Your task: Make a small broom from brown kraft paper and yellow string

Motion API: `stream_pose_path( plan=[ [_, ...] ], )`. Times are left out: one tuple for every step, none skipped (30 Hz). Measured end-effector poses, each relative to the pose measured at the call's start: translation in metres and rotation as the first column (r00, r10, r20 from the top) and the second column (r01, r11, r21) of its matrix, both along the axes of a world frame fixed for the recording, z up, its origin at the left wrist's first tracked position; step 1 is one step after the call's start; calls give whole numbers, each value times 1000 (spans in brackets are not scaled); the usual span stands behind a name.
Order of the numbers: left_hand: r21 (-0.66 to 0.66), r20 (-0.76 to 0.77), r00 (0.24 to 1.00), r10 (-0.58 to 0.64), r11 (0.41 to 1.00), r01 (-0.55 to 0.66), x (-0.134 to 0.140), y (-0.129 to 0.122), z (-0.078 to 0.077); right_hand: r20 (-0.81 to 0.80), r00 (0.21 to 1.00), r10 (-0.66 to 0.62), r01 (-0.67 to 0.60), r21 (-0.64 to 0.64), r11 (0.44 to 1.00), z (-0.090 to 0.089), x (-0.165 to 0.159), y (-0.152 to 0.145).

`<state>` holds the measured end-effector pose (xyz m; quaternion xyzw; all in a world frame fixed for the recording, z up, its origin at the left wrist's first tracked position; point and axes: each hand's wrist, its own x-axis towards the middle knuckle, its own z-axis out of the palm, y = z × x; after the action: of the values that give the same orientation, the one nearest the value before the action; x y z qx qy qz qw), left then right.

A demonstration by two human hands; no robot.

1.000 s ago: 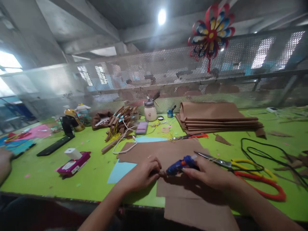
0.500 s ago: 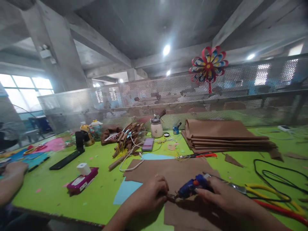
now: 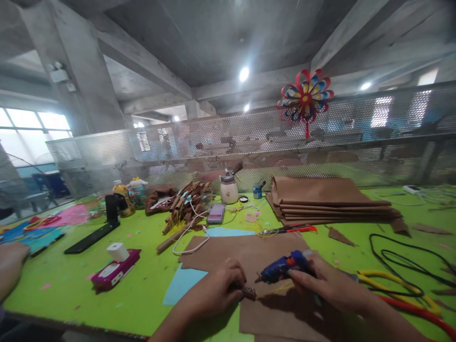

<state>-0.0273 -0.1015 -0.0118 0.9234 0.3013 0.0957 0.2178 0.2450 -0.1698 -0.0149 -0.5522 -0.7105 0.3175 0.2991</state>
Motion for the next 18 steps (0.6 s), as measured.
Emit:
stream_pose_path(
  plan=[
    [-2, 3, 1000, 8, 1000, -8, 0, 0, 0, 8, 1000, 0, -1, 4, 1000, 0, -2, 0],
    [-3, 7, 1000, 15, 1000, -15, 0, 0, -1, 26, 1000, 3, -3, 3, 1000, 0, -5, 0],
    [-3, 12, 1000, 23, 1000, -23, 0, 0, -1, 51, 999, 2, -2, 5, 1000, -1, -7, 1],
    [-2, 20, 999, 29, 1000, -29, 0, 0, -1, 75, 997, -2, 1, 9, 1000, -1, -9, 1],
    [-2, 29, 999, 31, 1000, -31, 0, 0, -1, 94, 996, -10, 8, 17, 1000, -2, -11, 1],
    [-2, 35, 999, 28, 1000, -28, 1, 0, -1, 104, 994, -16, 14, 22, 1000, -3, -11, 0],
    [0, 40, 999, 25, 1000, -25, 1, 0, 0, 110, 994, -17, 15, 21, 1000, -3, -10, 0],
    [2, 40, 999, 21, 1000, -21, 1, 0, 0, 113, 994, -13, 12, 11, 1000, -3, -8, 0],
    [7, 36, 999, 19, 1000, -19, 1, 0, 1, 112, 994, -7, 7, -2, 1000, -2, -5, 0],
    [13, 26, 1000, 16, 1000, -17, 1, 0, 3, 110, 994, 5, -4, -11, 1000, -2, -2, 1],
    [20, 13, 1000, 13, 1000, -14, 1, 0, 4, 103, 994, 21, -19, -13, 1000, -1, 2, 1],
    [23, 0, 1000, 11, 1000, -11, 2, 0, 5, 88, 995, 40, -39, -9, 999, 0, 5, 2],
    [21, -13, 1000, 8, 1000, -8, 2, 0, 6, 62, 996, 59, -60, 4, 998, 1, 8, 2],
    [12, -22, 1000, 5, 1000, -4, 2, 0, 7, 28, 996, 80, -80, 24, 996, 2, 11, 2],
    [-5, -26, 1000, 9, 1000, -9, 3, 1, 7, -8, 995, 97, -97, 42, 994, 4, 14, 3],
    [-25, -25, 999, 26, 999, -27, 3, 1, 8, -42, 993, 108, -105, 54, 993, 5, 16, 3],
    [-33, -25, 999, 43, 999, -43, 4, 3, 8, -73, 992, 104, -100, 60, 993, 6, 18, 3],
    [-37, -28, 998, 47, 998, -48, 4, 4, 9, -101, 990, 94, -89, 57, 994, 7, 19, 3]
  ],
)
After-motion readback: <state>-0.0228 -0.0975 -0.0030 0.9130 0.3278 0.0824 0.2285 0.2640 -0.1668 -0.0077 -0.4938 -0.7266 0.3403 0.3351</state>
